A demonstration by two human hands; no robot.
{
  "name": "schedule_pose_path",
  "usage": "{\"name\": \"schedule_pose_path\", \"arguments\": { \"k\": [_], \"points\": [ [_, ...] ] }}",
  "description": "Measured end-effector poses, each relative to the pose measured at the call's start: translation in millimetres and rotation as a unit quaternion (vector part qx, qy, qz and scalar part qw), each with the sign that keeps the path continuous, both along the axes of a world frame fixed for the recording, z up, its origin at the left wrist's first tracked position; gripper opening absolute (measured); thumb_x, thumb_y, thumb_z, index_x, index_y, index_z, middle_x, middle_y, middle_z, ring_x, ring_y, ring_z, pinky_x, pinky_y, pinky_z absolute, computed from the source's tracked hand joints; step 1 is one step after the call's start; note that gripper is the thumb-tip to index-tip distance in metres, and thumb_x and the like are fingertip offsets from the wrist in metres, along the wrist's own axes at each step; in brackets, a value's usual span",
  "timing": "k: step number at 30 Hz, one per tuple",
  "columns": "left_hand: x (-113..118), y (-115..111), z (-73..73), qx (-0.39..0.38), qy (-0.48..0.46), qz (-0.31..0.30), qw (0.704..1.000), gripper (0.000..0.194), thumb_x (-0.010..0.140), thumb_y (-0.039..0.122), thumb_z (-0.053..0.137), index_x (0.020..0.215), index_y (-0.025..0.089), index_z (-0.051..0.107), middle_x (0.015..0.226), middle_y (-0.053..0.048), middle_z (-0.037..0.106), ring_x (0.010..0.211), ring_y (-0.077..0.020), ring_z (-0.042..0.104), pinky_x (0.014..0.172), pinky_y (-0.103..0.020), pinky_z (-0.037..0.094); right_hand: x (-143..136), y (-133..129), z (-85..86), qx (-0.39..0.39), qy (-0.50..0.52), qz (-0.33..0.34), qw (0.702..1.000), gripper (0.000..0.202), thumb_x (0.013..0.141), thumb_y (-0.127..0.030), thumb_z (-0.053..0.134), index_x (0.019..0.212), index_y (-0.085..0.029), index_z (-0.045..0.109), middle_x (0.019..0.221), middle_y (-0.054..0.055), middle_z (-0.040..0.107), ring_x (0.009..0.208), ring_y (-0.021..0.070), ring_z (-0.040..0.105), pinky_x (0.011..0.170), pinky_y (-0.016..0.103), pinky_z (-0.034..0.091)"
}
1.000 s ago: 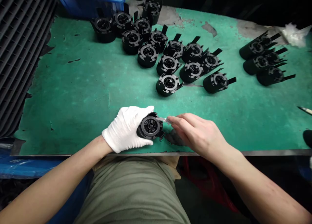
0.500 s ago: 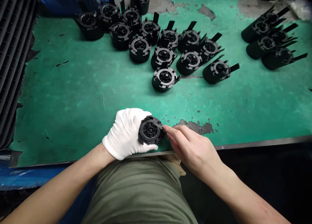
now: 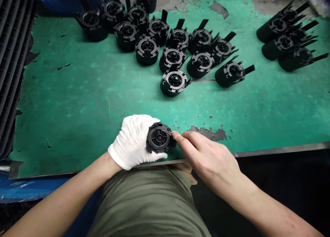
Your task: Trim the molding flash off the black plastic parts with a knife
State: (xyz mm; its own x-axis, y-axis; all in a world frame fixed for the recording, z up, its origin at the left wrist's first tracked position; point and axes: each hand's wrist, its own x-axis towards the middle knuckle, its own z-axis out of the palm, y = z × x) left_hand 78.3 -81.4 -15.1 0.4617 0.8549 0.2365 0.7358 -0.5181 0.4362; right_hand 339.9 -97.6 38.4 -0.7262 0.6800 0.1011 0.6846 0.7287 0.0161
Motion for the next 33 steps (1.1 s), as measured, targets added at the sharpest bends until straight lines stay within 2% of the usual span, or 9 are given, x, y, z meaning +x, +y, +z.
{"name": "schedule_pose_path", "arguments": {
  "k": [3, 11, 17, 25, 27, 29, 31, 33],
  "points": [
    [1.1, 2.0, 1.4, -0.012, 0.003, 0.001, 1.0, 0.086, 0.072, 0.088, 0.075, 0.122, 0.019, 0.063, 0.12, -0.017, 0.072, 0.107, -0.0402, 0.07, 0.089, -0.051, 0.05, 2.3, 5.6, 4.3, -0.002, -0.015, 0.026, 1.0, 0.042, 0.103, -0.002, 0.047, 0.144, -0.007, 0.053, 0.096, 0.007, 0.068, 0.078, 0.0192, 0.059, 0.058, 0.031, 0.042],
    [2.8, 4.8, 7.5, -0.039, 0.004, 0.0, 0.999, 0.079, 0.072, 0.089, 0.072, 0.112, 0.021, 0.066, 0.114, -0.016, 0.073, 0.105, -0.0406, 0.071, 0.088, -0.051, 0.05, 2.1, 17.2, 13.7, -0.005, -0.029, 0.065, 0.997, 0.04, 0.103, -0.001, 0.042, 0.14, -0.006, 0.057, 0.094, 0.007, 0.067, 0.075, 0.0194, 0.06, 0.057, 0.03, 0.042],
    [3.3, 4.5, 8.0, -0.048, 0.002, 0.001, 0.999, 0.077, 0.073, 0.087, 0.073, 0.112, 0.021, 0.068, 0.112, -0.015, 0.073, 0.104, -0.0402, 0.07, 0.089, -0.051, 0.05, 2.8, 23.3, 16.5, -0.017, -0.034, 0.078, 0.996, 0.039, 0.103, -0.001, 0.039, 0.136, -0.007, 0.059, 0.093, 0.007, 0.066, 0.072, 0.0178, 0.06, 0.055, 0.03, 0.039],
    [5.0, 7.6, 9.6, -0.076, 0.009, -0.002, 0.997, 0.075, 0.07, 0.084, 0.076, 0.111, 0.021, 0.069, 0.111, -0.015, 0.073, 0.105, -0.0407, 0.071, 0.09, -0.052, 0.052, 7.1, 32.2, 17.5, -0.035, -0.038, 0.108, 0.993, 0.042, 0.1, 0.0, 0.043, 0.138, -0.011, 0.057, 0.092, 0.004, 0.066, 0.072, 0.0174, 0.061, 0.055, 0.03, 0.038],
    [4.1, 6.2, 7.5, -0.067, 0.003, -0.003, 0.998, 0.078, 0.07, 0.082, 0.077, 0.116, 0.02, 0.066, 0.113, -0.015, 0.073, 0.105, -0.0412, 0.072, 0.09, -0.053, 0.053, 11.7, 35.0, 12.2, -0.05, -0.024, 0.105, 0.993, 0.04, 0.102, -0.003, 0.048, 0.139, -0.014, 0.056, 0.092, 0.003, 0.067, 0.072, 0.0163, 0.062, 0.054, 0.029, 0.037],
    [1.5, 3.6, 5.6, -0.05, -0.017, -0.001, 0.999, 0.089, 0.069, 0.078, 0.081, 0.13, 0.018, 0.06, 0.124, -0.017, 0.071, 0.113, -0.0422, 0.07, 0.096, -0.055, 0.053, 18.9, 36.3, 4.6, -0.07, 0.016, 0.083, 0.994, 0.033, 0.106, -0.011, 0.052, 0.138, -0.017, 0.057, 0.095, 0.003, 0.069, 0.074, 0.0149, 0.064, 0.054, 0.027, 0.038],
    [-2.3, 1.0, 4.5, -0.036, -0.049, -0.016, 0.998, 0.102, 0.069, 0.066, 0.086, 0.149, 0.017, 0.046, 0.14, -0.02, 0.065, 0.127, -0.042, 0.065, 0.107, -0.055, 0.051, 27.3, 34.0, -2.2, -0.094, 0.078, 0.038, 0.992, 0.031, 0.108, -0.017, 0.055, 0.138, -0.019, 0.057, 0.102, 0.004, 0.071, 0.078, 0.0141, 0.067, 0.059, 0.026, 0.044],
    [-6.2, -0.2, 4.3, -0.032, -0.072, -0.049, 0.996, 0.105, 0.073, 0.051, 0.087, 0.158, 0.019, 0.034, 0.15, -0.02, 0.059, 0.138, -0.0398, 0.059, 0.117, -0.054, 0.046, 34.1, 26.4, -5.6, -0.117, 0.149, -0.007, 0.982, 0.034, 0.107, -0.015, 0.057, 0.141, -0.02, 0.057, 0.11, 0.007, 0.073, 0.087, 0.0149, 0.07, 0.069, 0.026, 0.052]
  ]
}}
